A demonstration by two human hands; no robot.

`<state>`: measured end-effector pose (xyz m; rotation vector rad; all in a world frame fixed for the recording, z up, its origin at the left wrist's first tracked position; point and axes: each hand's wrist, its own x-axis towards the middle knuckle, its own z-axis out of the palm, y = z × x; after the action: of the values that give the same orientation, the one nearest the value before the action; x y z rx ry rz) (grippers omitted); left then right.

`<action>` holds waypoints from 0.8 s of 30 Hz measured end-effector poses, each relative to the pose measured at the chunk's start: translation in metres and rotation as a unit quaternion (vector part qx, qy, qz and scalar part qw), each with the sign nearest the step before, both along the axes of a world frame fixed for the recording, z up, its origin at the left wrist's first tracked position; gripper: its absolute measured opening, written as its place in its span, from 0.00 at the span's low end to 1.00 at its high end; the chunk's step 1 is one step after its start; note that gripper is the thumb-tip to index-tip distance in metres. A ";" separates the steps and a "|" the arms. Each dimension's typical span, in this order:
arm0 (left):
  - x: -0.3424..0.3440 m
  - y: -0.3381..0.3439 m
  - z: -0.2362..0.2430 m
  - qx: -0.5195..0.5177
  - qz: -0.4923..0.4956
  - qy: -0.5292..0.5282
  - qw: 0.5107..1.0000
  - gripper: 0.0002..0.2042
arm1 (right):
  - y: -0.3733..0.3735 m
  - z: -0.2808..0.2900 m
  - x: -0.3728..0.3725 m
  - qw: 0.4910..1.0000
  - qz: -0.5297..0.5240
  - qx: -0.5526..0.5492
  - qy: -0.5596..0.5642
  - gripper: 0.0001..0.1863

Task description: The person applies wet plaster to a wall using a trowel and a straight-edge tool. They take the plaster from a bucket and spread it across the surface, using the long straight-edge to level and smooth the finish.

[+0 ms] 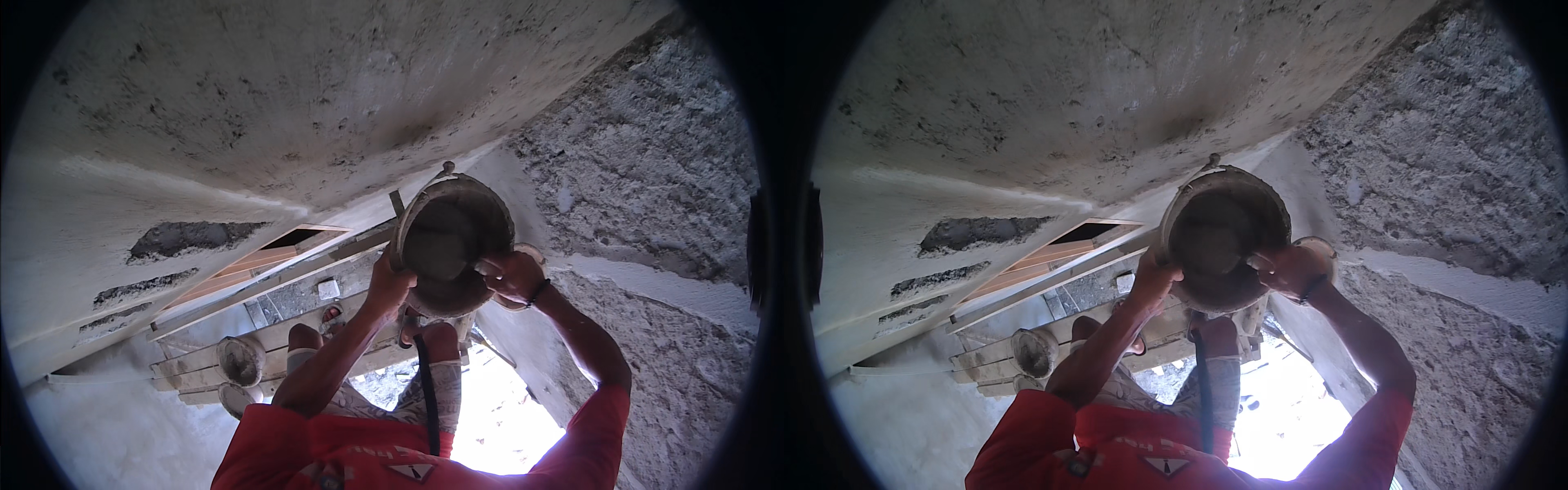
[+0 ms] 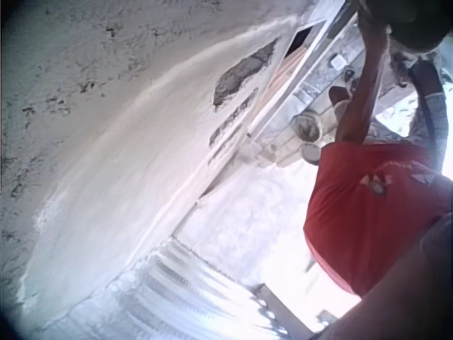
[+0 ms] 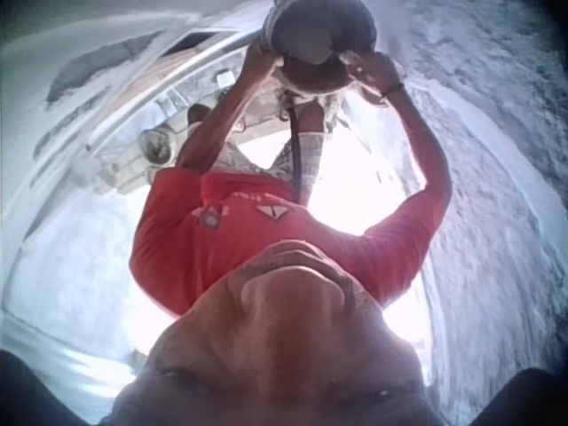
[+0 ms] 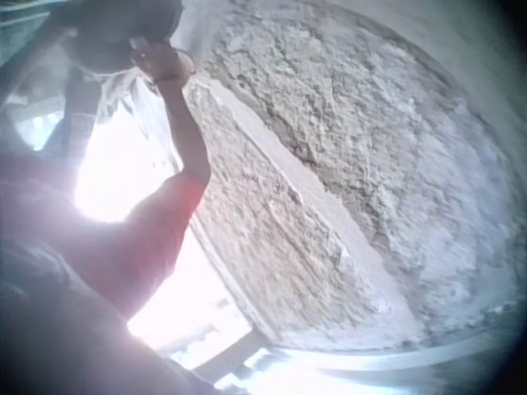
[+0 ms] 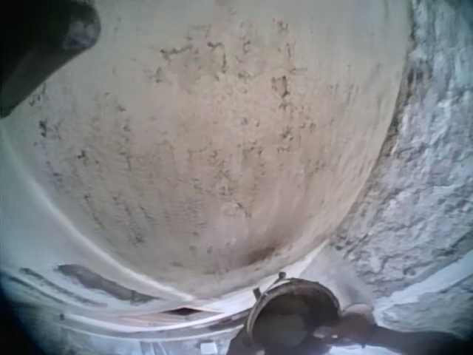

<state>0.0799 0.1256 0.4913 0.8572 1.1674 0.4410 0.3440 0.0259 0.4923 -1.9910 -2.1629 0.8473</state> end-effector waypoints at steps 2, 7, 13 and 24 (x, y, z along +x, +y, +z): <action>-0.015 0.006 -0.023 -0.021 -0.019 0.029 0.999 0.28 | 0.010 0.007 -0.001 1.000 -0.008 0.019 0.016 0.21; -0.047 0.003 -0.106 -0.009 0.048 -0.024 0.998 0.26 | 0.037 0.054 -0.003 0.993 0.027 0.106 0.037 0.19; -0.070 0.001 -0.156 -0.012 0.071 0.000 0.997 0.27 | 0.069 0.114 -0.008 0.990 0.134 0.015 0.046 0.19; -0.094 -0.016 -0.174 -0.066 0.108 0.014 0.992 0.33 | 0.140 0.148 0.034 0.964 0.088 0.242 0.064 0.17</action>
<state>-0.0137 0.1093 0.3171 0.6270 1.3058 0.5235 0.3778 0.1657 0.6401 -1.4876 -2.2220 0.3895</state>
